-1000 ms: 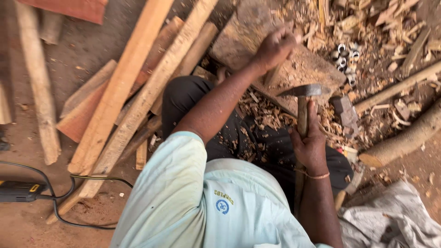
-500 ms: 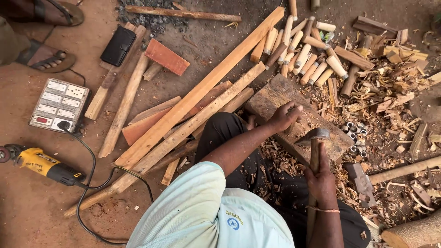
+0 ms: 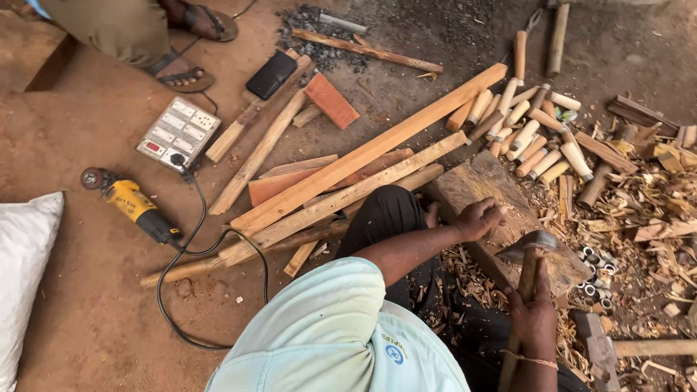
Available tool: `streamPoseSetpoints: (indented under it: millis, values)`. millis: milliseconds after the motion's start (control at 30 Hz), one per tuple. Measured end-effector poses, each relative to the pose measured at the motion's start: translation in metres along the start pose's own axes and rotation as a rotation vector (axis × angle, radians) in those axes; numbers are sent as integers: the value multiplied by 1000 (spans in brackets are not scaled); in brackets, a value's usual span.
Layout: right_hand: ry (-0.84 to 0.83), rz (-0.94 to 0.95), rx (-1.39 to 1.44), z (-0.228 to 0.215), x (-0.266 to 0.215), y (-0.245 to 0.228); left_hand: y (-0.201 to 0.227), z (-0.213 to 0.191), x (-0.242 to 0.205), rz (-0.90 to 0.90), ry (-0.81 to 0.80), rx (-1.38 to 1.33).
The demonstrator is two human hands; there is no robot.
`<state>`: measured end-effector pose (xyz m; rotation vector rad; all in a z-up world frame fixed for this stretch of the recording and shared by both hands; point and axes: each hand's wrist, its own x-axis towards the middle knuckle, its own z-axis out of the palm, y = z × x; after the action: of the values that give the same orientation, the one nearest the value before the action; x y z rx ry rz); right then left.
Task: Shaping and carving wooden handles using a hammer and a small carving tool in an outdoor workshop.
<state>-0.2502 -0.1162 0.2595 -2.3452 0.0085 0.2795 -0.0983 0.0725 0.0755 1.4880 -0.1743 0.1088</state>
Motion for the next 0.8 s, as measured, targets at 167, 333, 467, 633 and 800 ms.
streamPoseSetpoints:
  millis: [167,333,467,633,800]
  values:
    - [48,-126,40,6,5,14,10,-3,-5,11,1,58]
    - [67,30,16,-2,-4,0,3,4,-5,-31,-19,73]
    - [53,-3,-40,1,-1,9,-13,4,-2,4,-31,15]
    - [7,-30,32,0,-6,-2,12,1,-8,-10,-3,37]
    - [112,-417,6,12,9,43,13,-1,-7,-75,-30,126]
